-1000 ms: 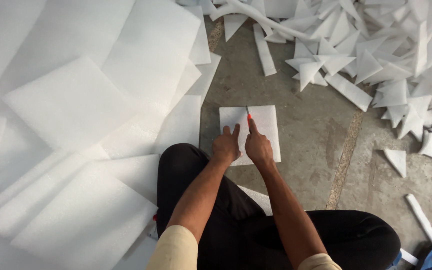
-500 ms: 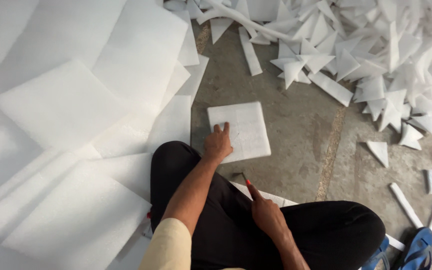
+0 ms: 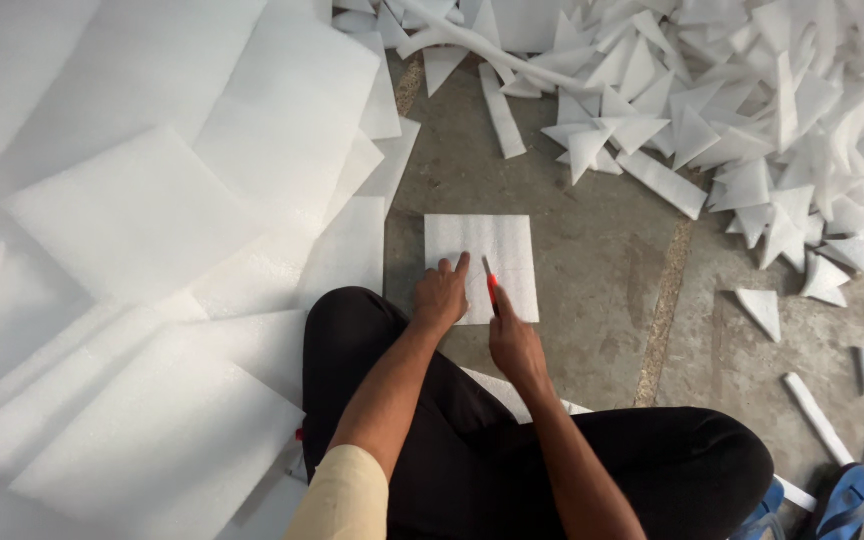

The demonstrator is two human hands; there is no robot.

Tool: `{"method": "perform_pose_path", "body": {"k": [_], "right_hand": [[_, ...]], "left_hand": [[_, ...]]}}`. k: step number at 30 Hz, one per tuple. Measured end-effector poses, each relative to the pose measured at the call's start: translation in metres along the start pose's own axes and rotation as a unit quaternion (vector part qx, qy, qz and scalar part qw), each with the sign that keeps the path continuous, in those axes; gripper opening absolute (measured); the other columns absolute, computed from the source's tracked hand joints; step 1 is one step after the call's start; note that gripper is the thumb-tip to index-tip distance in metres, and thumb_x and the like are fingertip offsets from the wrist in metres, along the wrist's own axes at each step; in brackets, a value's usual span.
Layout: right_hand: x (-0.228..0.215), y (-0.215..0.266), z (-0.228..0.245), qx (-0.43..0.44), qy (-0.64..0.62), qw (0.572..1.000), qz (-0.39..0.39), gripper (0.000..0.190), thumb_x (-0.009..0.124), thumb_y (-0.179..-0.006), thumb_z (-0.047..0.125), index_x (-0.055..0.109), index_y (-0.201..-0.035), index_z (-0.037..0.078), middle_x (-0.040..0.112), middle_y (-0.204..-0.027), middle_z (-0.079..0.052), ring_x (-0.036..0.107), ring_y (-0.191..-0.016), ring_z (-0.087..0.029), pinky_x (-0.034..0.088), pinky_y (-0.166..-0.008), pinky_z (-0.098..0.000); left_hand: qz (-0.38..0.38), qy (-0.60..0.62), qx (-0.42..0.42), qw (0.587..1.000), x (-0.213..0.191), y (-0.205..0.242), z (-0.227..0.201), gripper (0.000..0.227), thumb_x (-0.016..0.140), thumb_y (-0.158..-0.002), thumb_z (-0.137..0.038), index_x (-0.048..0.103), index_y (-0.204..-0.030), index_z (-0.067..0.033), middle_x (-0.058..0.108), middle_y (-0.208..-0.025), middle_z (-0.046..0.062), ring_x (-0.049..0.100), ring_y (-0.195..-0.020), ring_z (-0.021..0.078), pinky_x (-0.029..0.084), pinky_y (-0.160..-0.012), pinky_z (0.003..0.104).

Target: The person sits on the floor and uses a red utility knife to cut square pieces of white foam sheet into smaller squares. They repeatedly pick up a foam square, cut it, and place the cut pieces aside, accumulating a pile of offcuts.

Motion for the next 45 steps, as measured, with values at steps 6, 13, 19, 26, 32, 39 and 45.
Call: {"method": "perform_pose_path", "body": {"k": [6,13,19,26,32,39,45], "right_hand": [[0.003,-0.069,0.02,-0.022,0.025,0.999,-0.016,0.066,0.049,-0.097,0.018,0.031,-0.16,0.022,0.072,-0.091,-0.03,0.07,-0.08,-0.05,0.054,-0.074,-0.0605],[0.008,-0.097,0.024,-0.001,0.05,0.999,0.004,0.066,0.051,-0.097,0.019,0.031,-0.16,0.022,0.072,-0.087,-0.029,0.072,-0.078,-0.047,0.056,-0.071,-0.0588],[0.01,-0.116,0.016,-0.013,0.056,0.998,0.026,0.063,0.05,-0.097,0.019,0.035,-0.158,0.02,0.072,-0.087,-0.03,0.072,-0.08,-0.048,0.057,-0.073,-0.0586],[0.016,0.013,-0.026,0.037,0.094,0.991,0.092,0.062,0.048,-0.098,0.019,0.034,-0.157,0.029,0.071,-0.089,-0.03,0.071,-0.083,-0.05,0.055,-0.078,-0.0618],[0.031,0.103,-0.086,0.034,0.071,0.995,0.06,0.069,0.056,-0.092,0.023,0.029,-0.155,0.017,0.073,-0.081,-0.028,0.07,-0.076,-0.048,0.054,-0.071,-0.0609],[0.009,-0.024,-0.126,0.085,-0.083,0.99,-0.073,0.023,0.06,-0.092,0.017,0.061,-0.111,0.004,0.072,-0.086,-0.027,0.073,-0.075,-0.048,0.056,-0.065,-0.0573],[-0.028,-0.039,-0.093,0.116,-0.195,0.969,-0.094,0.024,0.06,-0.097,0.019,0.061,-0.115,0.003,0.072,-0.097,-0.024,0.071,-0.09,-0.044,0.057,-0.074,-0.0523]], "left_hand": [[0.077,0.015,-0.034,0.996,-0.001,-0.014,0.004,0.104,0.083,-0.082,-0.034,0.019,-0.164,-0.0274,0.049,-0.139,0.018,0.064,-0.112,0.0363,0.058,-0.09,0.045],[0.08,0.023,-0.03,0.996,0.005,-0.021,0.008,0.102,0.08,-0.083,-0.033,0.019,-0.164,-0.0263,0.05,-0.136,0.018,0.065,-0.111,0.0366,0.059,-0.089,0.046],[0.066,0.037,-0.032,0.997,0.003,-0.019,0.008,0.1,0.08,-0.083,-0.028,0.021,-0.164,-0.0253,0.051,-0.134,0.019,0.065,-0.109,0.0375,0.059,-0.086,0.046],[0.022,0.042,-0.015,0.999,-0.001,-0.012,0.001,0.099,0.082,-0.079,-0.025,0.028,-0.162,-0.0208,0.054,-0.136,0.022,0.068,-0.105,0.0372,0.061,-0.083,0.044],[0.006,0.028,0.003,1.0,0.027,-0.02,0.007,0.095,0.081,-0.079,-0.027,0.031,-0.16,-0.0194,0.052,-0.139,0.023,0.066,-0.107,0.0397,0.06,-0.086,0.048],[-0.053,-0.001,0.104,0.993,0.065,0.007,0.0,0.051,0.047,-0.09,-0.009,0.058,-0.14,-0.0159,0.061,-0.136,0.016,0.062,-0.117,0.0369,0.051,-0.092,0.059],[-0.079,0.186,-0.078,0.976,0.041,0.023,0.013,0.075,0.07,-0.084,-0.017,0.041,-0.15,0.0041,0.043,-0.151,0.029,0.058,-0.121,0.0458,0.054,-0.094,0.055]]}}
Point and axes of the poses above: each hand's wrist, its own y-axis away from the middle knuckle, its own x-axis out of the palm, z = x × y, the point moved 4 cm from there along -y, towards the middle knuckle
